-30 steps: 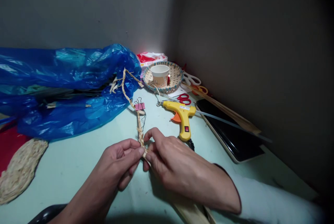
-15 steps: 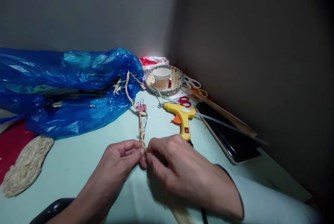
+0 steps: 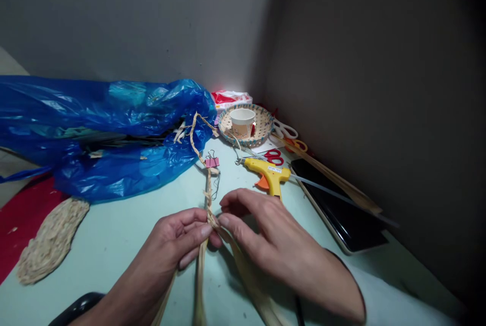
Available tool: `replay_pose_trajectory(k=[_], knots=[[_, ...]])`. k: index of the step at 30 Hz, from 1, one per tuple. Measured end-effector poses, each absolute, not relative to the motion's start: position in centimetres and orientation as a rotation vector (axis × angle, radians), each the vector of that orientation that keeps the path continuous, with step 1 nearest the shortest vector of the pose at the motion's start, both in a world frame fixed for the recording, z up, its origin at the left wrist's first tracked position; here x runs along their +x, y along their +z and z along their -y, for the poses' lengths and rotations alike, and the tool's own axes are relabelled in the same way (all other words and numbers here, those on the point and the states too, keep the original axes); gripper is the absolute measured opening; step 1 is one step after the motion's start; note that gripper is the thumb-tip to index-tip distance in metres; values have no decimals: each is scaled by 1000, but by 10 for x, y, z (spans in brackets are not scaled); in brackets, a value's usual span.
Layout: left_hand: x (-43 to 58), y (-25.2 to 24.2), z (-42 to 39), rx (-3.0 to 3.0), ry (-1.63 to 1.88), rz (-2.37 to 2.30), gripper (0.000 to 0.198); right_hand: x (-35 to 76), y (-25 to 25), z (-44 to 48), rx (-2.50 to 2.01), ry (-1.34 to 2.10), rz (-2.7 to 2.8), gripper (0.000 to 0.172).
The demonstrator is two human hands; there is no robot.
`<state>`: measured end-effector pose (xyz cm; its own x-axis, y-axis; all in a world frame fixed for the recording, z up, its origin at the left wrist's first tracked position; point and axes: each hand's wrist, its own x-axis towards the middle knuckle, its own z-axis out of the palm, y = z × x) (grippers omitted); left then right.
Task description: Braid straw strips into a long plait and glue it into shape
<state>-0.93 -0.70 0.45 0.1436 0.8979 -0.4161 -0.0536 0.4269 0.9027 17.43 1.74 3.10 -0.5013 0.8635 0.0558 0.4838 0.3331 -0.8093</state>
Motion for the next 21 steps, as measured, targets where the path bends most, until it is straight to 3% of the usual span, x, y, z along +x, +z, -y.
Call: replay_pose_trajectory(k=[3, 5, 11, 21], knots=[[-8, 5, 8, 874, 809, -1200, 21, 173, 19, -28, -979, 1678, 1926, 25], [-7, 4, 9, 881, 802, -1168, 24, 170, 12, -29, -932, 1826, 1851, 24], [-5, 0, 11, 903, 854, -1207, 30, 165, 12, -26, -1085, 1409, 2155, 29], [-2, 4, 23, 1047, 677, -1425, 20, 159, 8, -20, -1098, 1478, 1980, 39]])
